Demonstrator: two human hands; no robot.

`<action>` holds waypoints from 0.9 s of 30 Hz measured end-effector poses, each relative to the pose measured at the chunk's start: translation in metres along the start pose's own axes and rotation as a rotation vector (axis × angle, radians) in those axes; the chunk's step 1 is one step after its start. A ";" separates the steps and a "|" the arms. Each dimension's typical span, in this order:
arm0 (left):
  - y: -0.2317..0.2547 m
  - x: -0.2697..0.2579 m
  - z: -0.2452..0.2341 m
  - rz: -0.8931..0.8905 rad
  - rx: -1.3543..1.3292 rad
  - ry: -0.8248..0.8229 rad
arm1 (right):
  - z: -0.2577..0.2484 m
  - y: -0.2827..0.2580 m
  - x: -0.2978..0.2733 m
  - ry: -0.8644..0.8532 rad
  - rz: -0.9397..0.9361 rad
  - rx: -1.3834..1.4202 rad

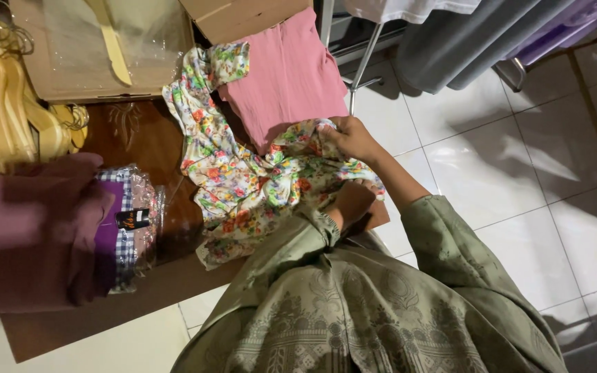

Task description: Folding various items of clothing on a workspace and then removing a garment from a mannequin.

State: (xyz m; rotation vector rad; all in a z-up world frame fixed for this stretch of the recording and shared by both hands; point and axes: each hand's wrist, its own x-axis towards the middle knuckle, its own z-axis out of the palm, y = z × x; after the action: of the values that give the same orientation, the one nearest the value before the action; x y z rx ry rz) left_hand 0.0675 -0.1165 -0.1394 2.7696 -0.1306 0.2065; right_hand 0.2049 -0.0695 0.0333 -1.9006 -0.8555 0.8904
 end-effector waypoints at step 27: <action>-0.168 -0.099 -0.166 -0.138 0.047 0.201 | -0.053 0.049 -0.077 0.080 -0.494 -0.770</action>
State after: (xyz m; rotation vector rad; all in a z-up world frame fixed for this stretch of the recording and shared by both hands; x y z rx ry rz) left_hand -0.0312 0.1059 -0.0601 2.7703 0.1170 0.4542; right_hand 0.2199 -0.1736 0.0301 -2.1592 -1.6904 0.1721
